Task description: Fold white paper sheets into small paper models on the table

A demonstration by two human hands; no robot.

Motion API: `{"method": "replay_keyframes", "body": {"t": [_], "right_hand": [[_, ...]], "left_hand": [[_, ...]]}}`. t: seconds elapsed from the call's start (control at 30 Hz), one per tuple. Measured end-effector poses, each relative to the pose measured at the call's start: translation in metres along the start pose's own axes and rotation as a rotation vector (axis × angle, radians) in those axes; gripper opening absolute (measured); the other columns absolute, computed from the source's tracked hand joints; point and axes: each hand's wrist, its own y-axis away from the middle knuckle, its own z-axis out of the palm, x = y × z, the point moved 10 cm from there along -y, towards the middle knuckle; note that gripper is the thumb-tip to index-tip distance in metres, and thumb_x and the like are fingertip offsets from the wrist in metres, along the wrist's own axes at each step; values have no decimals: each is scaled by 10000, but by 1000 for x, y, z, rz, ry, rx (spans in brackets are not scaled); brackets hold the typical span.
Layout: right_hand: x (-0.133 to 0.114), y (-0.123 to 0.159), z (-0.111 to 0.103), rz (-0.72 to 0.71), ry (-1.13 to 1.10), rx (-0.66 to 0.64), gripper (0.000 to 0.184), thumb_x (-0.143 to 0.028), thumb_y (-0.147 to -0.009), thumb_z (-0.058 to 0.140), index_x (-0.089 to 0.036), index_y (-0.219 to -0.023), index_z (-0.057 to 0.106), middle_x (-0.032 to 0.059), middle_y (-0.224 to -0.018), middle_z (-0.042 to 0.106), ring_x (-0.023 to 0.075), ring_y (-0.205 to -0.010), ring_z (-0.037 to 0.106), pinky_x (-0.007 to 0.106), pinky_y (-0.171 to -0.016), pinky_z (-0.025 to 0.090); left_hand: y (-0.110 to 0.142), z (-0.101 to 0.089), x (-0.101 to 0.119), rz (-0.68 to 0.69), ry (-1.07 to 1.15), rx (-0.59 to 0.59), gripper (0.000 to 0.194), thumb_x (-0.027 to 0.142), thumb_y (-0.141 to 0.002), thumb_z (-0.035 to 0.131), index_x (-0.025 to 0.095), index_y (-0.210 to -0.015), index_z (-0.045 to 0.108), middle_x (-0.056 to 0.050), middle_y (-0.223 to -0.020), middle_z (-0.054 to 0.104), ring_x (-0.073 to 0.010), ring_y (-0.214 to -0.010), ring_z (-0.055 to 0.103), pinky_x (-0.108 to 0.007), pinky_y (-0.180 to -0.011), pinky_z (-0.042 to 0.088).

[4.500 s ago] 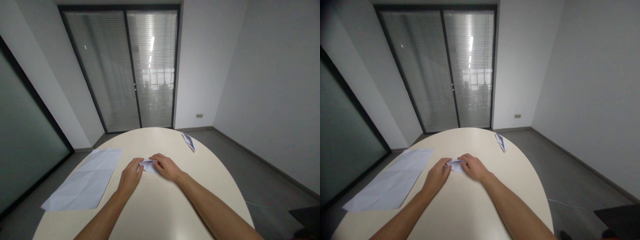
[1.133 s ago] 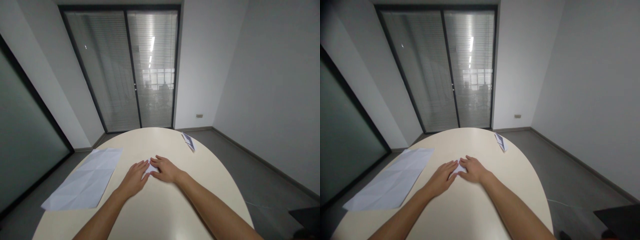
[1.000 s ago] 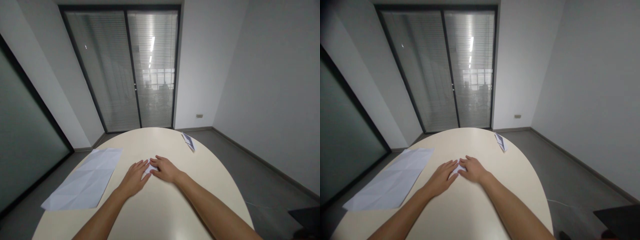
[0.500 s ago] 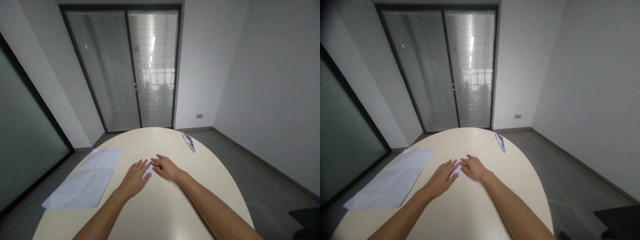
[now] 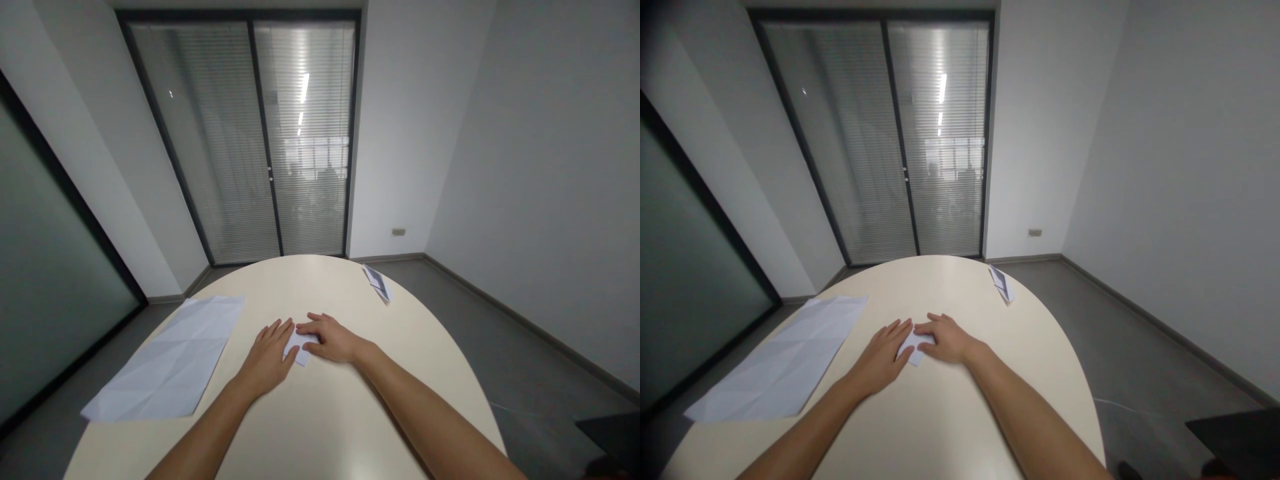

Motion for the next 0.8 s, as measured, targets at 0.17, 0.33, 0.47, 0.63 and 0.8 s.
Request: {"method": "replay_keyframes", "body": {"t": [0.17, 0.33, 0.47, 0.63, 0.8], "right_hand": [[-6, -4, -5, -44, 32, 91, 379, -325, -939, 599, -273, -1312, 647, 46, -1349, 650, 330, -1387, 453, 537, -1168, 316], [3, -6, -9, 1, 101, 201, 306, -330, -957, 578, -267, -1221, 721, 75, -1338, 655, 286, -1329, 523, 487, -1170, 318], [19, -4, -13, 121, 122, 281, 288, -358, -920, 637, -266, -1170, 748, 98, -1310, 670, 273, -1287, 558, 483, -1167, 312], [19, -2, -17, 132, 124, 331, 254, -357, -916, 647, -278, -1125, 768, 95, -1290, 679, 260, -1227, 587, 450, -1120, 357], [12, -4, -18, 131, 83, 325, 250, -375, -882, 695, -266, -1095, 766, 90, -1230, 692, 256, -1142, 612, 403, -1012, 419]], "left_hand": [[-1, -1, -1, -39, -32, -42, 571, 461, -992, 412, 158, -1472, 472, -113, -1561, 424, -322, -1455, 362, -516, -1185, 291], [-1, -1, -1, -47, -23, -87, 630, 524, -961, 458, 167, -1480, 464, -117, -1579, 389, -336, -1466, 341, -540, -1189, 278], [0, 1, -2, -47, 1, -83, 656, 530, -947, 483, 154, -1483, 456, -131, -1577, 388, -339, -1470, 333, -547, -1187, 279], [1, 3, -5, -47, 17, -51, 655, 527, -939, 507, 156, -1476, 463, -128, -1576, 393, -333, -1471, 331, -545, -1184, 282], [0, 2, -9, -51, 18, 10, 642, 550, -926, 535, 171, -1443, 508, -135, -1548, 437, -343, -1449, 371, -553, -1165, 309]]}}
